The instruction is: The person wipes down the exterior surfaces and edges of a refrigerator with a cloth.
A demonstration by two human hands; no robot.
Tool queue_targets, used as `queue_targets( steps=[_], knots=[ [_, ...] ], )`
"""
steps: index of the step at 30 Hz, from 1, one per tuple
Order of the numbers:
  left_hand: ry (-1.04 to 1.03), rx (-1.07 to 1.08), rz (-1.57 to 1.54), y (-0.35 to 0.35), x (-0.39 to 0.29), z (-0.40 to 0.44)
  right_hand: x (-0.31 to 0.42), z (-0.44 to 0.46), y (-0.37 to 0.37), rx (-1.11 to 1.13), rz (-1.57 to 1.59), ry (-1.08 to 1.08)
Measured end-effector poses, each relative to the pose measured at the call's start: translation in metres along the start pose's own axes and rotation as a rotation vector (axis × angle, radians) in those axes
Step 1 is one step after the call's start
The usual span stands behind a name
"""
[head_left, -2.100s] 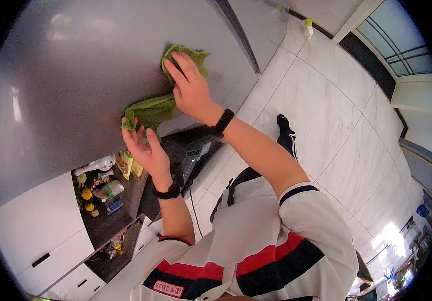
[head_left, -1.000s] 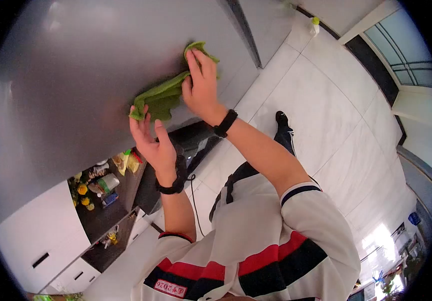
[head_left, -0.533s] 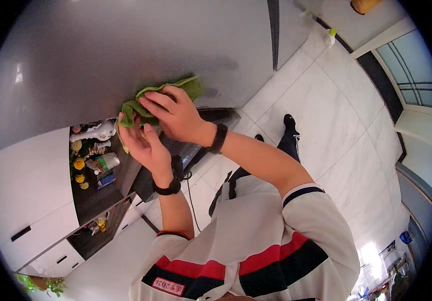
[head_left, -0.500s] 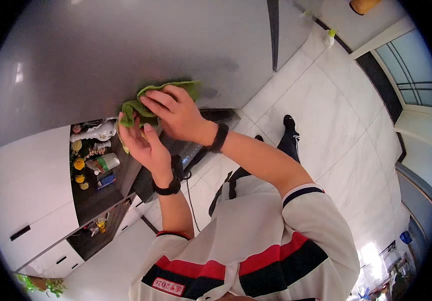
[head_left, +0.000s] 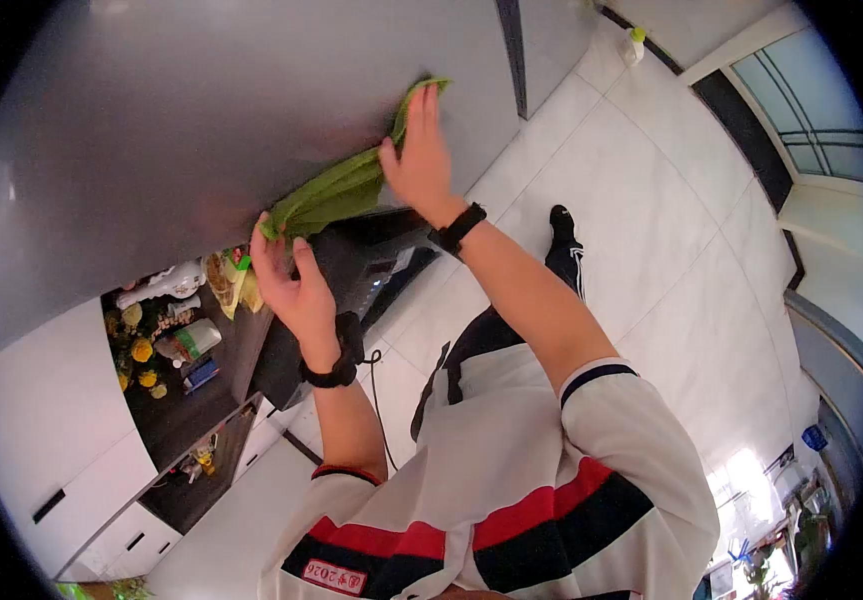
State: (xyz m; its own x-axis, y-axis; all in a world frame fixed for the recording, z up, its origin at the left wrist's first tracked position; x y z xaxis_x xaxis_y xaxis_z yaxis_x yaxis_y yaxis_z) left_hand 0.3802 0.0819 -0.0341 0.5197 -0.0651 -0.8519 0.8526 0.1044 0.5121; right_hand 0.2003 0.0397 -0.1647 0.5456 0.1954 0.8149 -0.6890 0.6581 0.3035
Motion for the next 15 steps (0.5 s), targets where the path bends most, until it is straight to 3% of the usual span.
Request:
queue_targets(
  steps=[2,10,13,15],
  knots=[
    [0.032,0.038,0.035,-0.011,0.011,-0.001,-0.027,-0.014,-0.003,0.057,0.048,-0.134],
    [0.067,-0.028,-0.034,-0.024,0.003,-0.003,-0.026,0.009,0.03,0.165,-0.06,0.147],
    [-0.109,-0.093,-0.059,-0.035,-0.008,0.002,-0.023,0.037,0.045,0.124,-0.079,0.213],
    [-0.096,-0.101,-0.066,-0.043,-0.019,0.006,-0.022,0.059,0.056,0.078,-0.08,0.242]
  ],
)
Point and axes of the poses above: each hand's wrist, its own z-axis towards the middle knuckle, its own y-axis out of the back of the hand, x = y × z, the point moved 3 cm from there along z, towards the middle knuckle, and after that the axes turned 12 degrees about y, right-handed, at the moved point
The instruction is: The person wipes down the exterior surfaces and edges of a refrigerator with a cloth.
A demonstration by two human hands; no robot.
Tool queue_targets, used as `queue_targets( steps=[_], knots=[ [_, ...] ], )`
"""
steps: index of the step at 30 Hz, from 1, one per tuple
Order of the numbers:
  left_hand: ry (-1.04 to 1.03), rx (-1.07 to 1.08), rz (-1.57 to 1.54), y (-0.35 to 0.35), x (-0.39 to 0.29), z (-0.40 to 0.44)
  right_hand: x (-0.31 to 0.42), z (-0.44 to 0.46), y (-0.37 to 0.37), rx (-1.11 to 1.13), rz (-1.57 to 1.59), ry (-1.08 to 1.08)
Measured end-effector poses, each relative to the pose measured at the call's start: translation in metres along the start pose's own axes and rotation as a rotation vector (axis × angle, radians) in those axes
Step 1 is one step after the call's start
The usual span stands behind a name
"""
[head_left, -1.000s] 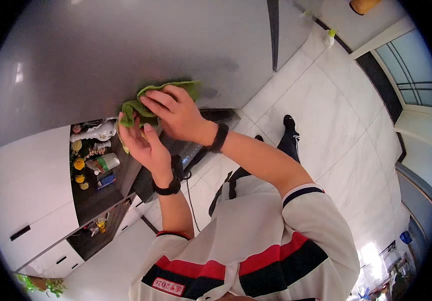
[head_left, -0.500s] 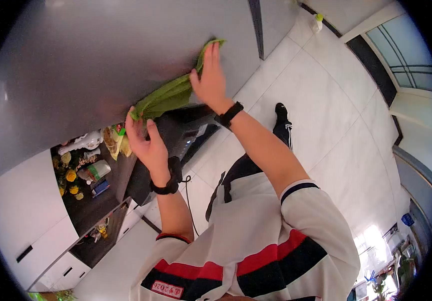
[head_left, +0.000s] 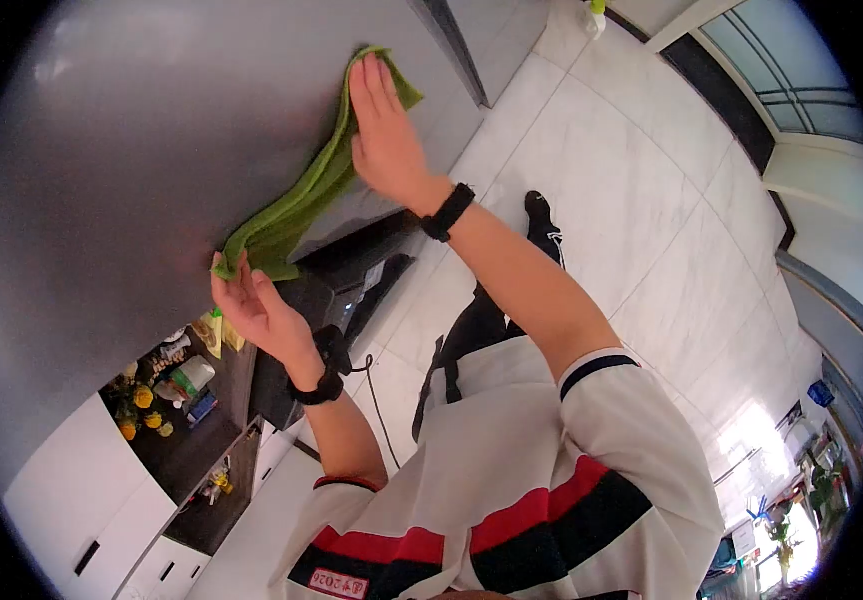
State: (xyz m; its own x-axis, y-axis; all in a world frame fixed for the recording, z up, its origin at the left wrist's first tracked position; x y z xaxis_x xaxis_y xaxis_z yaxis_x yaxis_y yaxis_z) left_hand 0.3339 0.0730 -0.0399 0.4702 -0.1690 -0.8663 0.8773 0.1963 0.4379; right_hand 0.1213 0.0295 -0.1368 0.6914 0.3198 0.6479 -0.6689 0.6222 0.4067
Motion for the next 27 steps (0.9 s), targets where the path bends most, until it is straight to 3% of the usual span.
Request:
queue_targets(
  steps=[5,8,14,17,20,23,27],
  knots=[
    [0.069,0.029,0.005,-0.028,-0.009,0.006,-0.045,0.034,0.008,-0.131,-0.043,-0.01],
    [-0.019,-0.001,0.103,-0.044,-0.004,0.007,-0.064,0.016,-0.007,-0.151,0.028,-0.158],
    [0.067,0.101,0.239,-0.067,0.009,0.004,-0.082,-0.065,-0.054,0.144,0.192,-0.587],
    [0.045,0.095,0.197,-0.07,0.013,0.003,-0.075,-0.083,-0.058,0.211,0.277,-0.568],
    [0.045,0.084,0.148,-0.068,0.016,0.003,-0.069,-0.071,-0.051,0.059,0.227,-0.42],
    [0.042,0.105,0.129,-0.068,0.015,0.003,-0.052,-0.03,-0.021,0.046,0.086,-0.233],
    [0.024,0.137,0.06,-0.065,0.022,0.002,-0.046,-0.009,-0.014,-0.08,0.096,-0.119]
  ],
)
Point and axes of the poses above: each hand's wrist, its own z-axis towards the middle knuckle, its own y-axis out of the back of the hand, x = y × z, the point moved 3 cm from there along z, towards the middle knuckle, and after that the axes turned 12 degrees about y, right-handed, at the moved point
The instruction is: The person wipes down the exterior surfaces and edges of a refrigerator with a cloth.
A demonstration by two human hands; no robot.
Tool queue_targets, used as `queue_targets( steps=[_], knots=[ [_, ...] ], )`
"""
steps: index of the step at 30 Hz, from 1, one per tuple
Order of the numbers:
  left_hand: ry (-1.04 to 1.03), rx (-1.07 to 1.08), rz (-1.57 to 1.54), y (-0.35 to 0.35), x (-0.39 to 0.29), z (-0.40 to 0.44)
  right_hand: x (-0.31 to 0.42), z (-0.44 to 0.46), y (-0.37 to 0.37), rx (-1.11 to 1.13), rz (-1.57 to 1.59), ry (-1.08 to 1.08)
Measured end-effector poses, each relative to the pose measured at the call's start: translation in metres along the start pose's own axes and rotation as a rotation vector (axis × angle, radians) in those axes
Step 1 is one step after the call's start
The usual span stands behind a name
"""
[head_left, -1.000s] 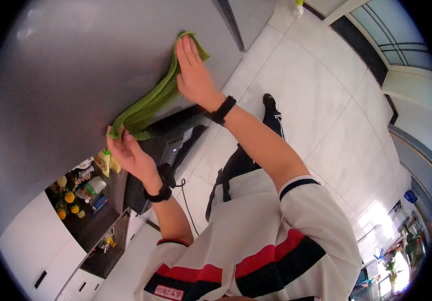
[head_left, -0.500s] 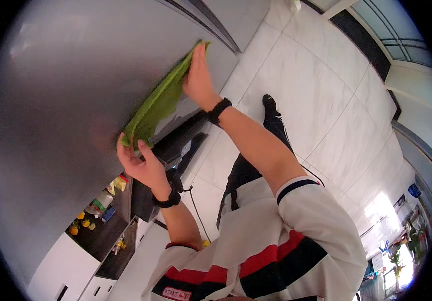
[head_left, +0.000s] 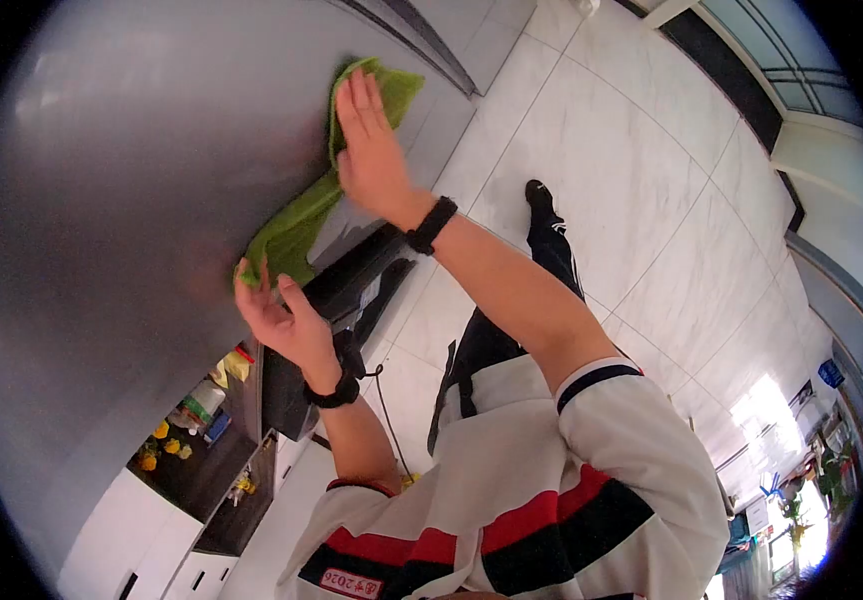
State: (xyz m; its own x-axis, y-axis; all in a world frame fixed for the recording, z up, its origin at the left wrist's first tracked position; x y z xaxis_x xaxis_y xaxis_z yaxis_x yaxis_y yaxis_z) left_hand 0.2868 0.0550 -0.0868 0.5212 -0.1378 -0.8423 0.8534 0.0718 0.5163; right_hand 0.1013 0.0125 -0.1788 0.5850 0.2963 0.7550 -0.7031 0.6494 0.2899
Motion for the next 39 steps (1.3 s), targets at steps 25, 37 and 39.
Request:
queue_targets(
  steps=[25,37,39],
  knots=[
    [-0.105,-0.029,0.102,0.072,0.004,-0.017,0.065,-0.041,-0.047,-0.036,-0.067,0.101],
    [-0.021,0.058,0.153,0.056,0.017,-0.014,0.017,-0.072,-0.039,0.117,-0.114,-0.072],
    [-0.037,0.07,0.14,0.051,0.016,-0.013,0.009,-0.055,-0.036,0.044,-0.135,-0.091]
  ],
)
Point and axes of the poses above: each hand's wrist, its own z-axis towards the middle knuckle, its own y-axis out of the back of the hand, x = y × z, the point moved 3 cm from there along z, towards the middle knuckle, and after that the axes turned 12 degrees about y, right-handed, at the moved point
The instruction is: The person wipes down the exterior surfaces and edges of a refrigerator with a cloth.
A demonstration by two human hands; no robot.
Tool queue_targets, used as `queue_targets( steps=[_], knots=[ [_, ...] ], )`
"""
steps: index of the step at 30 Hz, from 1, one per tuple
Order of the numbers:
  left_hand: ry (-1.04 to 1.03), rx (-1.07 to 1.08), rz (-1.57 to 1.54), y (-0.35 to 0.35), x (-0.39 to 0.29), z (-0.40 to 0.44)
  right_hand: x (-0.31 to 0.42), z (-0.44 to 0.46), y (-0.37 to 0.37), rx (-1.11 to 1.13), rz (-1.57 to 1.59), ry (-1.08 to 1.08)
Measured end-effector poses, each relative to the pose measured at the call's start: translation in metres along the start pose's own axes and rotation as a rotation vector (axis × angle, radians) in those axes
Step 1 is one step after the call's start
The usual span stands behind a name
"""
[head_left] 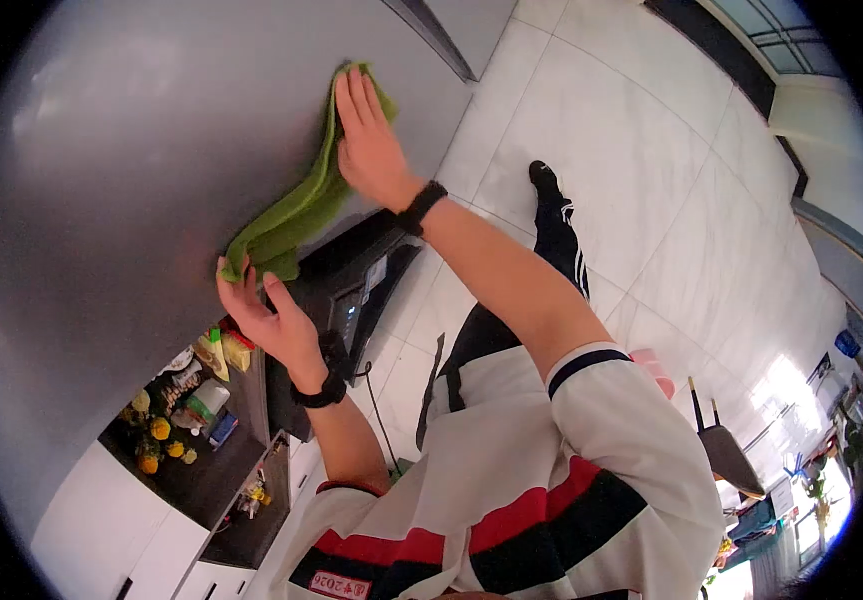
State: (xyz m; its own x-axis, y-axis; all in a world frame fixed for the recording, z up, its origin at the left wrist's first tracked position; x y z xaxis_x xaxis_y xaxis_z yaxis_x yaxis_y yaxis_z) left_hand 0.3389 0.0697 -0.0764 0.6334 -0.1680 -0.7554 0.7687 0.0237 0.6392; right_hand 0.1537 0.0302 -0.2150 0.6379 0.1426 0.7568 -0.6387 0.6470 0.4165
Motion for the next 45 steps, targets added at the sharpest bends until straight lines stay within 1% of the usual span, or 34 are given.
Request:
queue_targets(
  steps=[4,7,10,13,14,16,19,22,25,28,31,33,34,35,38,41,44,45],
  knots=[
    [-0.042,-0.004,-0.046,-0.017,-0.002,0.005,-0.031,0.039,0.011,-0.108,-0.017,-0.061],
    [-0.035,0.03,-0.036,-0.032,-0.007,0.008,-0.053,0.041,0.011,-0.122,0.043,-0.095],
    [-0.016,0.09,0.018,-0.051,-0.011,0.011,-0.089,0.019,-0.012,-0.064,0.121,-0.309],
    [0.009,0.106,0.022,-0.06,-0.008,0.013,-0.089,-0.005,-0.02,0.05,0.146,-0.411],
    [0.022,0.106,0.012,-0.062,-0.008,0.012,-0.082,-0.012,-0.018,0.094,0.165,-0.407],
    [-0.022,0.074,-0.014,-0.066,-0.004,0.011,-0.069,-0.019,-0.01,0.179,0.195,-0.388],
    [-0.033,0.073,-0.012,-0.065,-0.004,0.013,-0.066,-0.01,-0.003,0.109,0.208,-0.324],
    [-0.038,0.074,0.001,-0.064,-0.003,0.014,-0.091,0.017,0.0,-0.072,0.166,-0.265],
    [-0.045,0.091,0.01,-0.067,-0.004,0.015,-0.104,0.026,0.007,-0.094,0.161,-0.266],
    [-0.04,0.103,0.002,-0.069,0.0,0.015,-0.095,0.017,0.006,0.0,0.115,-0.284],
    [-0.049,0.095,0.0,-0.069,-0.001,0.012,-0.069,-0.011,-0.002,0.132,0.271,-0.402],
    [-0.051,0.091,0.006,-0.071,-0.002,0.012,-0.06,-0.035,-0.024,0.151,0.099,-0.243],
    [-0.044,0.095,0.015,-0.07,-0.002,0.012,-0.052,-0.038,-0.022,0.16,0.014,-0.166],
    [-0.037,0.097,0.025,-0.07,-0.003,0.012,-0.053,-0.042,-0.02,0.177,0.156,-0.261],
    [-0.033,0.091,0.009,-0.071,-0.004,0.013,-0.066,-0.021,-0.007,0.066,0.144,-0.288],
    [-0.009,0.086,0.032,-0.07,-0.007,0.013,-0.09,0.015,0.013,0.037,0.092,-0.315],
    [-0.015,0.075,0.058,-0.07,-0.009,0.016,-0.098,0.024,0.015,0.018,0.048,-0.316],
    [-0.006,0.076,0.057,-0.071,-0.01,0.017,-0.094,0.023,0.015,0.044,0.033,-0.319]
  ],
)
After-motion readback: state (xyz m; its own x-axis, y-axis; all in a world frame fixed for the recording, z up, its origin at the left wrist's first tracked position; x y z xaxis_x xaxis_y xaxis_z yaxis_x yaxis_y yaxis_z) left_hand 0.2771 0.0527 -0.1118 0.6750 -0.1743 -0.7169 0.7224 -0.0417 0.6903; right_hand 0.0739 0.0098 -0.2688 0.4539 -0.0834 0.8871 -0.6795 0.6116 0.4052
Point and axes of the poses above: each hand's wrist, its own z-axis towards the middle knuckle, its own y-axis out of the back of the hand, x = y × z, the point moved 3 cm from there along z, towards the middle knuckle, and after that the axes turned 12 degrees about y, right-handed, at the moved point
